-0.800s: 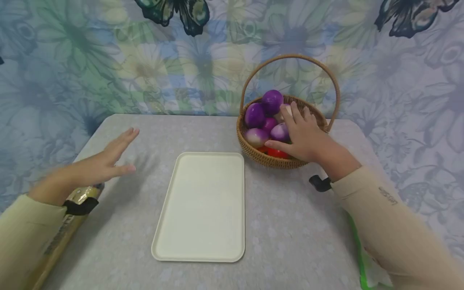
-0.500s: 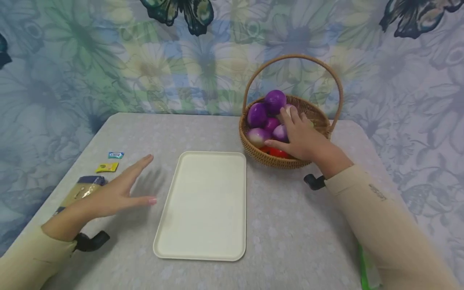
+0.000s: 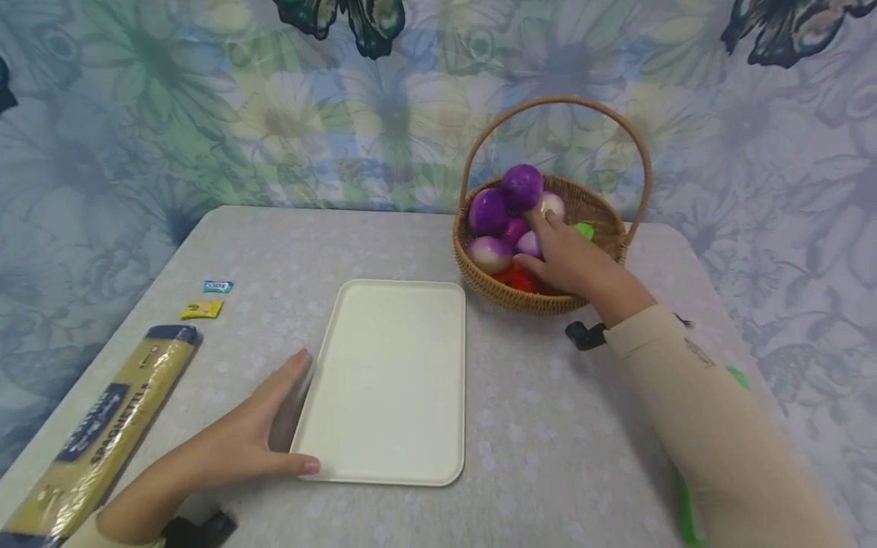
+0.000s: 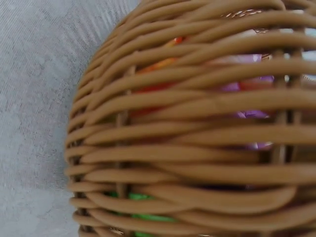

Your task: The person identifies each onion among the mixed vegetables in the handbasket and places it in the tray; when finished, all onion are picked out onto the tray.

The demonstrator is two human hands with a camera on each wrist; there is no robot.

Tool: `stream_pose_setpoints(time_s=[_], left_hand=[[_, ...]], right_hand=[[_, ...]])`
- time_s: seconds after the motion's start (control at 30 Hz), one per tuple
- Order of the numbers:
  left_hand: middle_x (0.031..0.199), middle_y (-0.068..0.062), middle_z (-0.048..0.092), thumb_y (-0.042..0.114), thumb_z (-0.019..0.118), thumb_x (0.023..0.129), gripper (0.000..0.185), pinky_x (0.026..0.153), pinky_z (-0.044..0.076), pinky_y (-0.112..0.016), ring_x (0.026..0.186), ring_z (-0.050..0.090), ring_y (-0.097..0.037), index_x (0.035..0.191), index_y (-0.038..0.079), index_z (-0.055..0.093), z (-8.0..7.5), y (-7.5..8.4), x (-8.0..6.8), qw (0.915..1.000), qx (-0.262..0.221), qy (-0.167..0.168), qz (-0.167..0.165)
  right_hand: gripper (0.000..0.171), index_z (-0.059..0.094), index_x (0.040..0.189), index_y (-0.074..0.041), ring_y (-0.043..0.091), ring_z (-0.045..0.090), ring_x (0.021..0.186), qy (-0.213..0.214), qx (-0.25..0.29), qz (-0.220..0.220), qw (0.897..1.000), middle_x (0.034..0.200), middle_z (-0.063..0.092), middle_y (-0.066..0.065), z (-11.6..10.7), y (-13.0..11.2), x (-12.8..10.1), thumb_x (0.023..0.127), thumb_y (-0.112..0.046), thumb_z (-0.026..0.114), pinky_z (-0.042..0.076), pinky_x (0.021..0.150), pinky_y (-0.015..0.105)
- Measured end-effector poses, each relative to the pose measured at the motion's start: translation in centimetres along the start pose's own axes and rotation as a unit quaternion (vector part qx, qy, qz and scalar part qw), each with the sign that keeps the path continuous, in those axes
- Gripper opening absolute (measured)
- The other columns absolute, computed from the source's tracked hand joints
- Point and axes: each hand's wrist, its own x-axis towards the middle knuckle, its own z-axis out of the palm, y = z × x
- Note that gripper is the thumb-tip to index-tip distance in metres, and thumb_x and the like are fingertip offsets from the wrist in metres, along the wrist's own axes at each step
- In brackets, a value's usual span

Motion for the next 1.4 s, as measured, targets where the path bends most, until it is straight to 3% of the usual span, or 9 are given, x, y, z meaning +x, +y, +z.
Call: stream_pose_setpoints(time_s=[0.1,0.3,0.43,0.6,0.7,0.8,0.97,1.17,1.4], left_hand=[[0.175,-0.014,0.004,0.073,0.090,0.065,0.146,0.119,0.013,-0.073,0.158,0.001,-0.043,0.170,0.010,0.010,0.3,-0.1,-0.1,0.9998,0.005,-0.018,0.005],[0.174,-0.020,0.005,0.074,0.090,0.063,0.149,0.125,0.001,-0.060,0.158,0.000,-0.040,0.168,0.000,0.013,0.4,-0.5,0.4,0.9976,0.031,-0.031,0.054],[0.173,-0.021,0.005,0.075,0.090,0.061,0.153,0.127,-0.001,-0.055,0.158,0.001,-0.038,0.167,-0.002,0.012,0.4,-0.8,0.8,0.9971,0.035,-0.031,0.061],[0.174,-0.019,0.003,0.076,0.091,0.058,0.156,0.126,0.001,-0.056,0.159,0.000,-0.038,0.168,0.001,0.010,0.5,-1.1,1.0,0.9974,0.035,-0.030,0.055],[0.174,-0.018,0.003,0.076,0.091,0.057,0.156,0.127,0.001,-0.056,0.159,0.000,-0.037,0.168,0.001,0.010,0.6,-1.2,1.0,0.9975,0.035,-0.025,0.056],[0.174,-0.018,0.004,0.075,0.092,0.057,0.156,0.127,0.000,-0.054,0.159,0.000,-0.037,0.168,0.000,0.011,0.7,-1.3,1.1,0.9974,0.034,-0.020,0.060],[0.174,-0.018,0.005,0.075,0.092,0.057,0.155,0.127,0.001,-0.054,0.159,0.001,-0.037,0.168,0.001,0.012,0.8,-1.5,1.0,0.9975,0.035,-0.017,0.059],[0.174,-0.016,0.005,0.076,0.091,0.058,0.155,0.127,0.002,-0.056,0.159,0.001,-0.036,0.169,0.003,0.012,0.9,-1.9,0.9,0.9973,0.035,-0.011,0.064],[0.175,-0.016,0.005,0.076,0.090,0.059,0.154,0.128,0.001,-0.052,0.159,0.001,-0.036,0.168,0.001,0.013,1.1,-2.1,0.9,0.9965,0.039,-0.012,0.073]], right_hand=[[0.079,0.022,0.165,0.001,0.051,0.043,0.140,0.002,-0.001,-0.001,1.000,0.159,0.036,0.032,-0.1,0.0,0.1,0.108,-0.034,0.062,0.034,0.116,0.065],[0.063,0.042,0.153,0.006,0.046,0.054,0.129,0.024,-0.003,-0.010,1.000,0.143,0.053,0.030,-0.3,-0.2,0.1,0.105,-0.024,0.068,0.041,0.111,0.063],[0.056,0.049,0.149,0.003,0.045,0.055,0.127,0.059,0.005,-0.028,0.998,0.142,0.056,0.027,-0.7,-0.5,-0.1,0.104,-0.025,0.069,0.042,0.110,0.063],[0.062,0.048,0.152,0.005,0.046,0.049,0.136,0.112,0.038,-0.039,0.992,0.152,0.049,0.026,-1.7,-1.9,-1.0,0.104,-0.028,0.069,0.040,0.112,0.064],[0.067,0.047,0.154,0.004,0.045,0.044,0.142,0.148,0.061,-0.053,0.986,0.158,0.045,0.025,-2.2,-3.3,-1.7,0.102,-0.029,0.073,0.040,0.113,0.063],[0.066,0.053,0.151,0.000,0.040,0.049,0.140,0.189,0.081,-0.081,0.975,0.154,0.051,0.019,-2.2,-5.1,-2.3,0.097,-0.026,0.079,0.046,0.109,0.060],[0.062,0.064,0.142,-0.002,0.035,0.057,0.134,0.230,0.111,-0.174,0.951,0.147,0.060,0.013,-1.4,-9.1,-3.7,0.088,-0.020,0.088,0.053,0.103,0.057],[0.064,0.065,0.138,-0.001,0.028,0.056,0.135,0.176,0.124,-0.287,0.933,0.144,0.062,0.012,1.3,-13.0,-5.8,0.084,-0.020,0.092,0.050,0.109,0.046],[0.059,0.067,0.134,-0.004,0.026,0.056,0.136,0.025,0.141,-0.348,0.926,0.145,0.061,0.014,6.8,-15.1,-7.5,0.087,-0.031,0.090,0.048,0.111,0.039]])
